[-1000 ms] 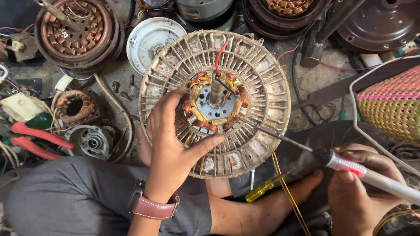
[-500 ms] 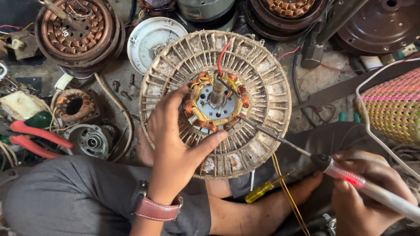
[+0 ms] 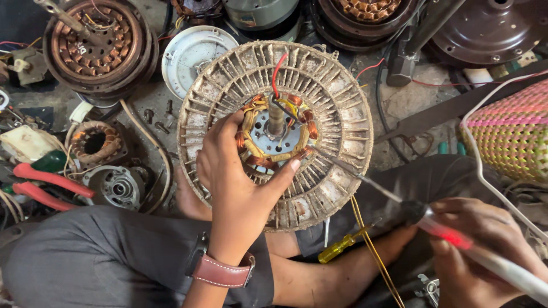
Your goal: The person sits on the floor of a motor repair workshop holding a dusty ceiling fan stator on their lap. They use a heated soldering iron to solder the copper winding wires and terminal connections, steadying the wires with the other hand, and at times use a screwdriver to adjust the connections.
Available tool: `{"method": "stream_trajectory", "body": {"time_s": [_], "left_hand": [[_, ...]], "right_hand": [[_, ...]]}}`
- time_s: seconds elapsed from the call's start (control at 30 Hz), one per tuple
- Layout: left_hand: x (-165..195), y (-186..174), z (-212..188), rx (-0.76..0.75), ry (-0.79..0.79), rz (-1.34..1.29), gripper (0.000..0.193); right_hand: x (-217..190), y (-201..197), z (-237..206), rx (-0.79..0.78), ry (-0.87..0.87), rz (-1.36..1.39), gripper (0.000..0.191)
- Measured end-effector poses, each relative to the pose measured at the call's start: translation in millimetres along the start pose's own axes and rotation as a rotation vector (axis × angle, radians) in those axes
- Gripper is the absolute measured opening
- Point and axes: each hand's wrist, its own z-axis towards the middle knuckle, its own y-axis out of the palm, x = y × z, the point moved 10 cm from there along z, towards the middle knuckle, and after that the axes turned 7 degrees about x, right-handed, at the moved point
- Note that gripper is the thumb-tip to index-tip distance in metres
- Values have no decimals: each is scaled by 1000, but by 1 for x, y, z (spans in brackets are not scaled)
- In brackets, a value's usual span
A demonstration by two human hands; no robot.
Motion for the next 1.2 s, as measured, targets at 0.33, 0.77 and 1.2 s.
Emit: {"method": "stream_trajectory", "body": {"time_s": [0.33,0.77,1.2], "left_hand": [[-1,0,0,-7,-19,-8,94],[0,-1,1,-4,-36,-15,91],[-1,0,1,-20,-59,-12,92]], "right_hand": [[11,-8,-13,-1,28,-16,25],[9,-4,-8,-41,74,-76,22],[-2,4,2,-117,99,-189,22]]}}
